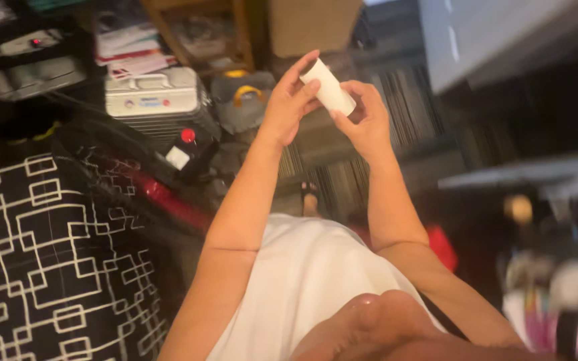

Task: The person uses a pink lint roller to clean two patterned pillows on a bed. They roll the device over the surfaces, peel off used adhesive sheets, and replace them with fresh ones from a roll before continuing to clean the pillows.

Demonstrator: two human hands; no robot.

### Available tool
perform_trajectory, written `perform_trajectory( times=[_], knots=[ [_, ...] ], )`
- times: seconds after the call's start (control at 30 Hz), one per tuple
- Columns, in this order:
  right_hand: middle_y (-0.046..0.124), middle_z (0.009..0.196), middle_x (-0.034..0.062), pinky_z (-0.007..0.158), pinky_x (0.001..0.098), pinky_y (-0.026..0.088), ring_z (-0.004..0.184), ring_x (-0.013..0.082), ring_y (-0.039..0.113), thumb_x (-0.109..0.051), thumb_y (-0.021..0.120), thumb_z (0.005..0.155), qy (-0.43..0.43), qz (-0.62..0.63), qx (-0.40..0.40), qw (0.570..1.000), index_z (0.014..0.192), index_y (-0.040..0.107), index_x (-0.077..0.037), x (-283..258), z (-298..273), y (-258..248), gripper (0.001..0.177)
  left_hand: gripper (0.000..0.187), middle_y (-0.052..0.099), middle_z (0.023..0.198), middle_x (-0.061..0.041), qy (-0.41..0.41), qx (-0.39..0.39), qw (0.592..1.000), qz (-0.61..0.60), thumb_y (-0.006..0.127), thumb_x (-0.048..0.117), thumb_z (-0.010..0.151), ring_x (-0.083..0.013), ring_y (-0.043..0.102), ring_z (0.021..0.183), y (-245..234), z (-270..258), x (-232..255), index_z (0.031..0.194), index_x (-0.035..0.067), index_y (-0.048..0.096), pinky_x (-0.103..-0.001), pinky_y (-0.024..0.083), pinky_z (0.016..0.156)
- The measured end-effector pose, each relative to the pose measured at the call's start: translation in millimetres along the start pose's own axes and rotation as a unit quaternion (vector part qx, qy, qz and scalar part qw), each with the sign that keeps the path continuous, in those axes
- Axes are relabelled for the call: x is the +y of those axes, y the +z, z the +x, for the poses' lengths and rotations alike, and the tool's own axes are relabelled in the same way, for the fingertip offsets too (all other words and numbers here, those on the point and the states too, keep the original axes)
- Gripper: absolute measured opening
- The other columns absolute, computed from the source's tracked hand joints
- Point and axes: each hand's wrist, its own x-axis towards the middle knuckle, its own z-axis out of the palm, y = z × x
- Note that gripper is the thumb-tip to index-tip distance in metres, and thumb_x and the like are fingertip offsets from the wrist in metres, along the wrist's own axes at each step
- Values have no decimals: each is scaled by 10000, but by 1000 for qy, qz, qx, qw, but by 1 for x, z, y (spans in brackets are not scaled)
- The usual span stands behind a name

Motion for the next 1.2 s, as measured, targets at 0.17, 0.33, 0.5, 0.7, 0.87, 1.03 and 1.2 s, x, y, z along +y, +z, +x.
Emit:
perform_trajectory(
  times=[0.17,0.33,0.5,0.7,0.87,1.03,1.2],
  knots=[
    [589,1259,60,976,316,566,1170,197,660,-15,838,893,11,-150,75,986,1306,607,-70,-87,-114,5,476,562,622,1335,-69,-95,-91,991,-14,701,125,1028,-214,627,1230,32,-76,-6,1546,141,482,-430,577,1047],
    [576,1238,67,875,293,602,1146,192,659,-39,839,883,52,-210,156,964,1301,608,-64,-144,-208,-8,479,564,627,1373,-73,-170,-208,963,-18,703,110,1022,-213,636,1244,85,-123,-25,1537,118,476,-423,576,1060],
    [557,1240,69,884,289,638,1140,174,644,19,831,901,38,-206,255,944,1245,616,-59,-175,-289,-11,413,556,636,1369,-101,-244,-278,928,-43,694,118,1021,-241,659,1233,135,-163,-55,1530,106,468,-443,582,1062],
    [609,1217,59,832,255,571,1069,124,658,49,752,948,108,-96,373,917,1249,595,-33,-201,-375,-8,348,552,620,1335,-112,-316,-314,893,-64,698,130,1032,-279,679,1195,181,-216,-80,1524,65,456,-479,604,1014],
    [618,1266,81,1054,313,552,1203,159,633,79,697,1027,9,-51,398,916,1299,567,13,-234,-452,-6,309,590,621,1390,-91,-343,-386,854,-55,728,128,995,-252,677,1220,214,-276,-80,1520,87,462,-427,624,1007],
    [664,1187,59,889,303,589,1084,144,671,10,683,1008,112,-21,446,888,1255,597,-10,-273,-534,15,262,604,615,1374,-63,-343,-443,828,-34,752,146,994,-206,662,1188,228,-349,-73,1534,118,483,-366,606,958],
    [682,1245,87,988,301,587,1144,161,673,-6,662,1103,105,-118,396,905,1281,683,13,-315,-581,45,180,531,637,1333,-73,-351,-448,821,-46,739,160,1016,-210,669,1216,226,-409,-73,1498,83,532,-406,620,1025]
  ],
)
